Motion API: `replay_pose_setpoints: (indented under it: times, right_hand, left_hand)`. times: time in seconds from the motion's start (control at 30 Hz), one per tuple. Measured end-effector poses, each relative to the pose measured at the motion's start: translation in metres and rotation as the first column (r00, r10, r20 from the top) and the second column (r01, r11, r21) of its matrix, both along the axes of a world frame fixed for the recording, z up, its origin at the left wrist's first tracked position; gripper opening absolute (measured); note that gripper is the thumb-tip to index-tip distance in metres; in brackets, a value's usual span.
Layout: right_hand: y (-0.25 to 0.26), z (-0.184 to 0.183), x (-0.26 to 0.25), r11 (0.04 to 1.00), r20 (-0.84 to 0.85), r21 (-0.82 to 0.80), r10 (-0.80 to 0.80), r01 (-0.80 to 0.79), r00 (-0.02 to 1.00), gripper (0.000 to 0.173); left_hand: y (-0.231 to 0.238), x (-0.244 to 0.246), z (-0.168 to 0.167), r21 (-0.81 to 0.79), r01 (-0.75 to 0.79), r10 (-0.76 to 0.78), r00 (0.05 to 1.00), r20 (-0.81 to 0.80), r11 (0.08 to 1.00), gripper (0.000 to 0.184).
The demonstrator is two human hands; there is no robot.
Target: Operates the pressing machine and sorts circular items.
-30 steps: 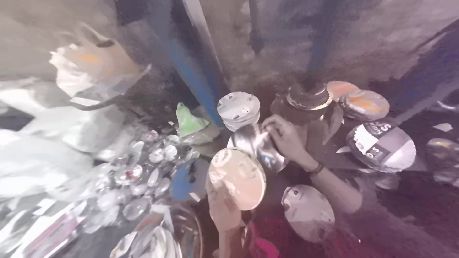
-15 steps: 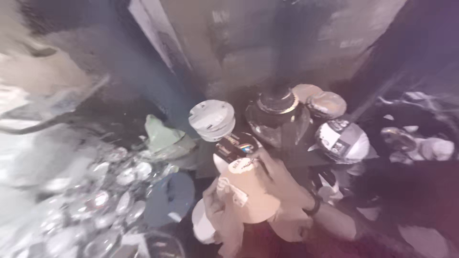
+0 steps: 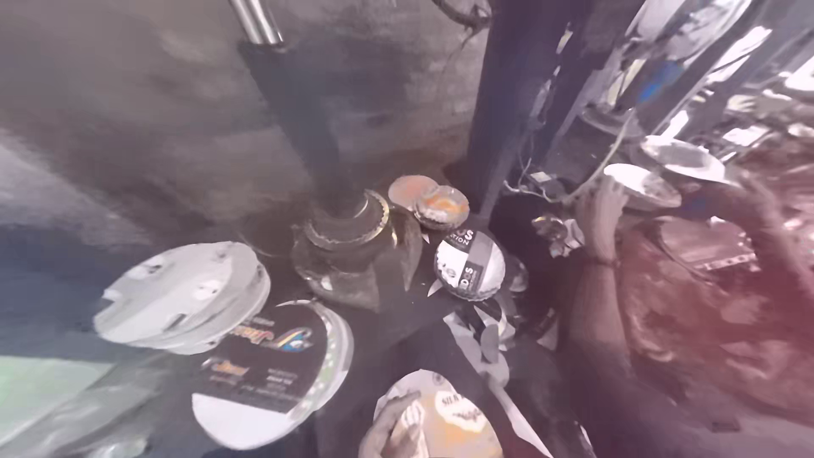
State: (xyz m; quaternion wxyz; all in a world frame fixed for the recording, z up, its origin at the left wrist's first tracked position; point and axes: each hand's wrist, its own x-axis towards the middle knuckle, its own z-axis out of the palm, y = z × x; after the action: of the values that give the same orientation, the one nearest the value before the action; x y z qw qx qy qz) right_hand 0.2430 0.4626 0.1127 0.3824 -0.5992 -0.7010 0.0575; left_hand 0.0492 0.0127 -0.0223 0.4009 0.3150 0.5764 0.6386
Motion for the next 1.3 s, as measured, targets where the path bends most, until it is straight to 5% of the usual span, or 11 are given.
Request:
replay_pose_setpoints:
  times: [0.07,0.17,0.27,0.33,0.53,1.03,1.1,1.13,1.17,1.23,1.3]
  right_hand:
    - [0.057,0.002,-0.001,0.994,-0.032,0.005,-0.110,0.111,0.993,0.062]
    - [0.126,0.010,-0.002,0.995,-0.100,-0.088,0.046,-0.054,0.994,0.052]
    - [0.149,0.026,-0.006,0.967,-0.188,-0.217,0.093,-0.134,0.978,0.053]
    - [0.140,0.017,-0.004,0.980,-0.285,-0.077,0.153,-0.182,0.946,0.047]
    - [0.089,-0.056,0.055,0.896,-0.764,0.298,0.430,-0.329,0.481,0.030]
    - [0.091,-0.061,0.051,0.897,-0.732,0.356,0.442,-0.263,0.518,0.026]
    - [0.049,-0.028,0.024,0.971,-0.775,0.194,0.238,-0.139,0.586,0.027]
    - [0.016,0.010,-0.008,0.998,-0.848,-0.062,-0.069,0.032,0.526,0.026]
    - [0.001,0.026,-0.020,0.986,-0.851,-0.141,-0.164,0.085,0.499,0.026]
    - [0.010,0.000,-0.004,0.976,-0.797,0.186,0.219,-0.116,0.563,0.021]
    - [0.009,0.026,-0.020,0.974,-0.741,0.120,0.217,-0.193,0.635,0.021]
  left_hand:
    - [0.002,-0.001,0.000,0.026,-0.003,0.002,0.999,0.034,1.000,0.035]
    - [0.003,0.002,0.000,0.004,-0.021,0.021,0.996,0.087,1.000,0.035]
    - [0.005,0.006,0.000,-0.025,-0.022,0.024,0.995,0.100,0.999,0.035]
    - [0.008,0.010,0.001,-0.053,-0.007,0.011,0.997,0.076,0.999,0.034]
    - [0.021,0.007,0.006,0.006,0.060,-0.061,0.995,0.076,0.998,0.038]
    - [0.020,-0.001,-0.003,0.040,0.082,-0.088,0.982,0.166,0.996,0.038]
    - [0.022,-0.003,-0.007,0.062,0.084,-0.093,0.981,0.172,0.995,0.038]
    - [0.022,-0.004,-0.008,0.069,0.084,-0.095,0.980,0.172,0.994,0.038]
    - [0.023,-0.006,-0.009,0.070,0.084,-0.095,0.980,0.175,0.994,0.037]
    - [0.024,-0.008,-0.010,0.050,0.076,-0.085,0.977,0.198,0.996,0.037]
    - [0.024,-0.010,-0.008,0.016,0.060,-0.062,0.972,0.226,0.998,0.037]
